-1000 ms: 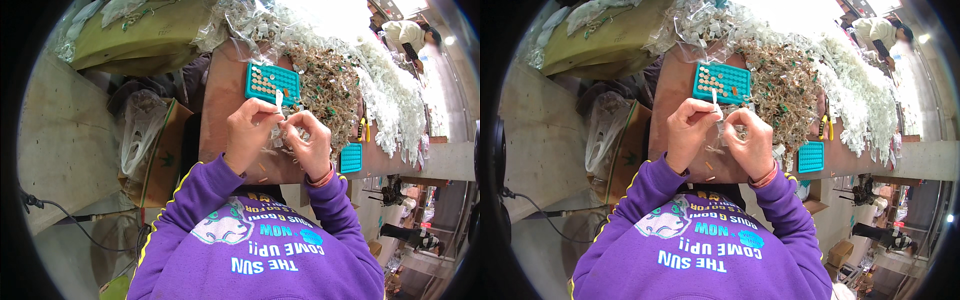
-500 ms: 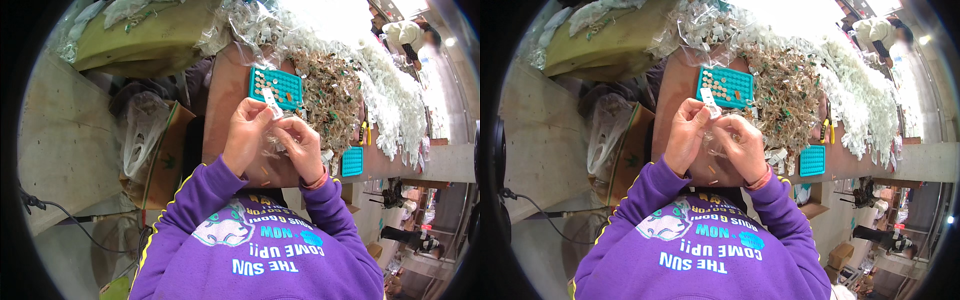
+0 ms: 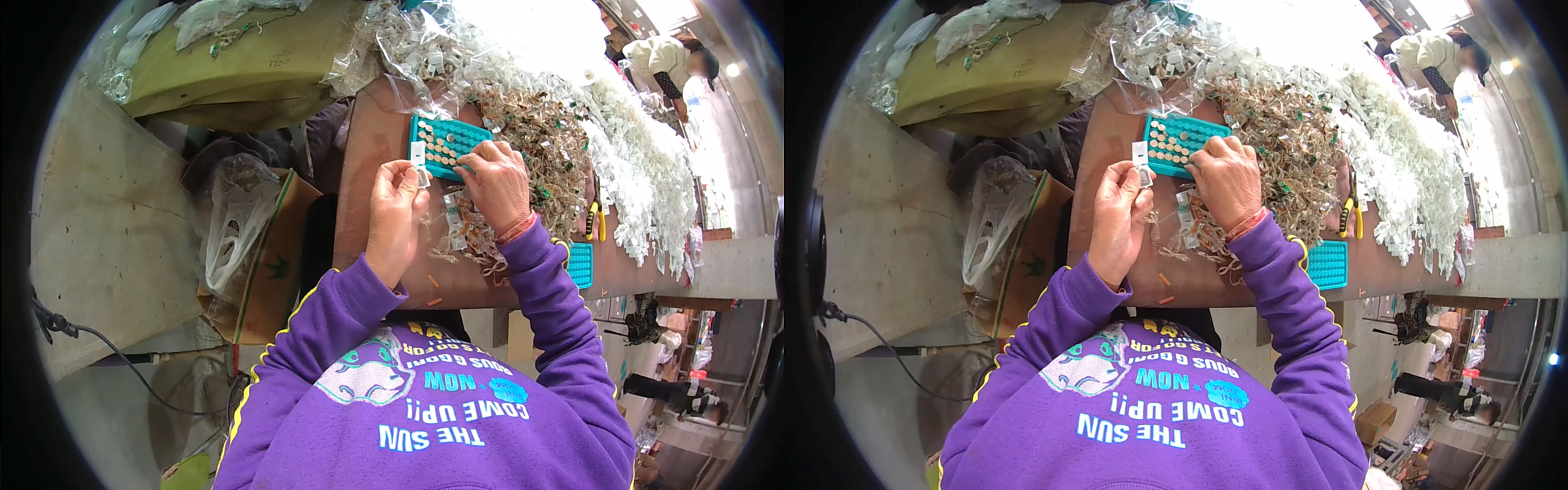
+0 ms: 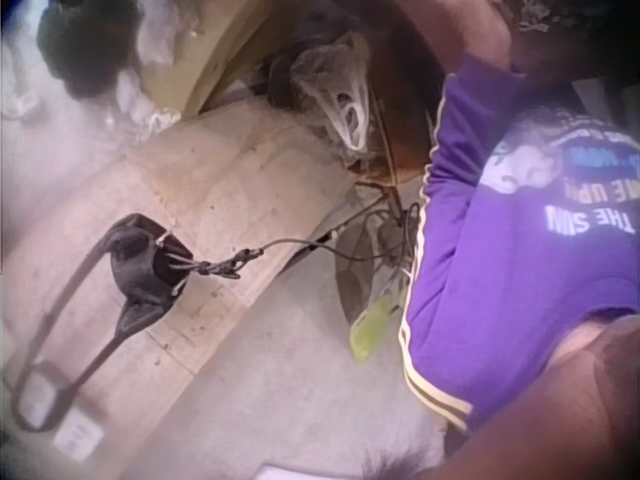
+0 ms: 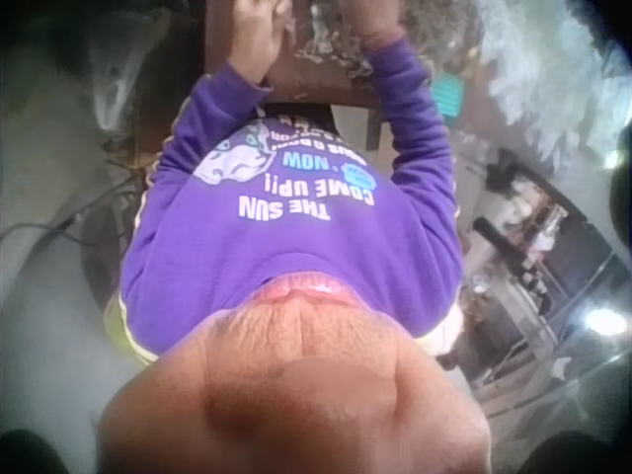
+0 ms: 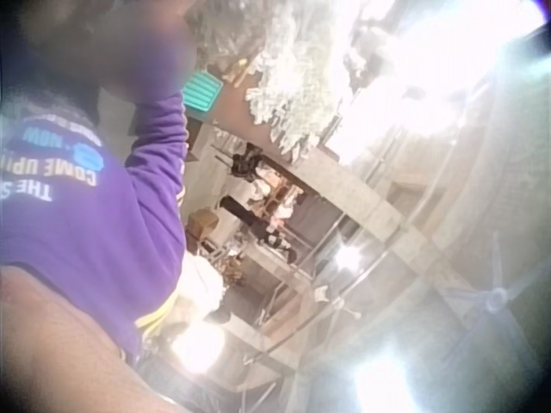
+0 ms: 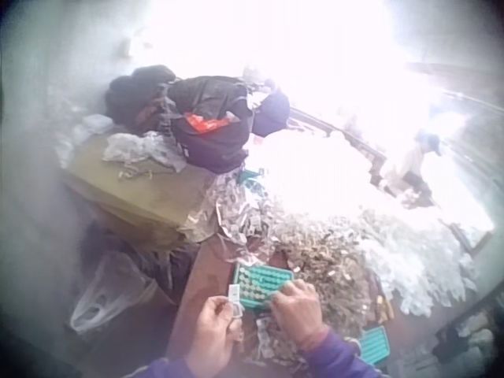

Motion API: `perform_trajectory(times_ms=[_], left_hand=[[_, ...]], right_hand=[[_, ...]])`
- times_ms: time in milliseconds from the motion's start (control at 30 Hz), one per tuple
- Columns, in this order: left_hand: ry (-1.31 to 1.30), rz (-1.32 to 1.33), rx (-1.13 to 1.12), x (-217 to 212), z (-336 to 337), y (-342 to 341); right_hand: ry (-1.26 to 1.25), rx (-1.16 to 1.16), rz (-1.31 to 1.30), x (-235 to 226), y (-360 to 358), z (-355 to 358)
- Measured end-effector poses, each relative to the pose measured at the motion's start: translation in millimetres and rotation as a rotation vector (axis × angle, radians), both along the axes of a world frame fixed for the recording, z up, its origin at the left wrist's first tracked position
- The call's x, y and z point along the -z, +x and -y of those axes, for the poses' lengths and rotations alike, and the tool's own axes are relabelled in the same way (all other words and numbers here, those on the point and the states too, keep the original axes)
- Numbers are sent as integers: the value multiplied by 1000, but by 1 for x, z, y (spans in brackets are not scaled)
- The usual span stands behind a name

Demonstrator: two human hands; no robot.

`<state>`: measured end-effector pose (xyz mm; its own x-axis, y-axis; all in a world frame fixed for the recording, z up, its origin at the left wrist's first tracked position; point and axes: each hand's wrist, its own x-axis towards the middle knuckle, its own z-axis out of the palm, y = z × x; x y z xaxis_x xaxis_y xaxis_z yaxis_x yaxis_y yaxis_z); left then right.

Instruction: The person repeatedly picks small white LED modules from a pile, attaches them to a green wire strand, and places the assembled unit into a teal tray. The process is continuous and repetitive throughout the clip.

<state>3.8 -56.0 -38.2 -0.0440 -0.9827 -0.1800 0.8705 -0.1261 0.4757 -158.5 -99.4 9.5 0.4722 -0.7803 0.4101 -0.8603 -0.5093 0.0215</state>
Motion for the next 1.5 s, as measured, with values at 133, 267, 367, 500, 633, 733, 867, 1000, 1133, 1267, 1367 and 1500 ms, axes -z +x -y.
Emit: perform_trajectory(times_ms=[133,267,367,500,633,733,867,1000,1133,1267,1367,1500], left_hand=[[18,-23,9,0,0,0],[25,-72,74,1,0,1],[20,-75,117,1,1,3],[31,-88,101,1,2,4],[11,-116,106,0,2,3],[0,-115,103,2,2,3],[-60,-140,136,5,2,2],[-149,-99,147,3,0,-1],[-123,-20,148,-2,-2,0],[-104,-73,189,-5,-2,1],[-90,-113,202,-3,-2,1],[-137,-92,256,-2,-1,4]], right_hand=[[50,-15,96,1,0,2],[193,-38,318,-9,-5,27],[210,-97,212,-9,-5,50],[265,-104,11,2,3,65],[218,-34,34,-7,10,58],[342,-85,445,-30,12,30],[436,-171,624,-46,21,-15],[221,-151,490,-43,33,-29],[187,-195,414,-46,30,-34],[190,-201,383,-52,26,-39],[167,-186,468,-52,28,-40],[242,-191,526,-53,26,-33]])
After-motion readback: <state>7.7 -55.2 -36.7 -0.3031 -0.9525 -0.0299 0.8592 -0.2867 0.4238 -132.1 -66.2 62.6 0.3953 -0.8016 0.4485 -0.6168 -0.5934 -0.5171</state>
